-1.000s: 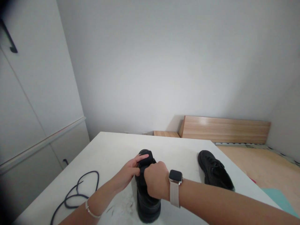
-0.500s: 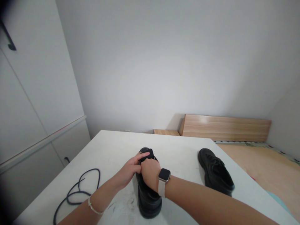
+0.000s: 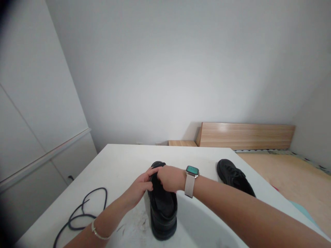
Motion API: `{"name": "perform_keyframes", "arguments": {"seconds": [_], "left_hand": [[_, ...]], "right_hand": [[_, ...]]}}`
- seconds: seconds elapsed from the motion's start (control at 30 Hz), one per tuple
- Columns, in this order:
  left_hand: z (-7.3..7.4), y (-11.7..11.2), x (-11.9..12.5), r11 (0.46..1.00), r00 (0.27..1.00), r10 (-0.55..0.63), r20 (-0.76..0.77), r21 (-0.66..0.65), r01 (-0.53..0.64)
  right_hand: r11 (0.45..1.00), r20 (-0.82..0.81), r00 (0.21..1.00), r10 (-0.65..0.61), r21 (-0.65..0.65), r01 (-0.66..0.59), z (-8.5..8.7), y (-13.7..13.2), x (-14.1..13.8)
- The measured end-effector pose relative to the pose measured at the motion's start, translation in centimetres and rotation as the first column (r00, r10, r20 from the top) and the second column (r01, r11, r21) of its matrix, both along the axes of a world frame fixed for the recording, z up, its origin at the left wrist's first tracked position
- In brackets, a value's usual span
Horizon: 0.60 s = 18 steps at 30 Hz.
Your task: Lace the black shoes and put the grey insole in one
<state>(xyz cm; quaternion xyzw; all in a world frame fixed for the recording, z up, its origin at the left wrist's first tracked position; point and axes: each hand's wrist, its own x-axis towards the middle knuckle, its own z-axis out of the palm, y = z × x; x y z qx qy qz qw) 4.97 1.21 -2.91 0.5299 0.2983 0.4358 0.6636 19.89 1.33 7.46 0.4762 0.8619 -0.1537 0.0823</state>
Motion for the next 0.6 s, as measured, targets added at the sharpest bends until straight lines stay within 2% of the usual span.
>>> {"name": "perform_keyframes", "arguments": {"seconds": [0.07,0.13,0.23,0.3,0.4,0.6], "left_hand": [[0.1,0.0,0.0,1.000,0.999,0.011,-0.030,0.003,-0.011],[0.3,-0.1,0.0,1.000,0.999,0.012,-0.040,0.011,-0.012],[0.5,-0.2,0.0,0.999,0.998,0.018,-0.055,0.037,-0.016],[0.5,-0.2,0.0,0.999,0.996,0.033,-0.085,0.040,-0.030],[0.4,-0.1,0.0,0.999,0.995,0.028,-0.094,0.034,-0.025],[0.1,0.0,0.0,1.000,0.996,0.011,-0.084,0.022,-0.009]], "right_hand": [[0.990,0.121,0.982,0.142,-0.006,-0.142,0.4,-0.9,0.3],[0.953,0.261,0.924,0.279,0.044,-0.300,-0.1,-2.0,0.2],[0.881,0.390,0.851,0.351,0.169,-0.441,-1.8,-3.1,-0.3],[0.871,0.403,0.851,0.337,0.210,-0.445,-3.1,-3.0,-0.6],[0.887,0.407,0.861,0.304,0.211,-0.412,-4.6,-2.2,-0.7],[0.866,0.350,0.879,0.323,0.266,-0.424,-5.6,-1.6,0.2]]}}
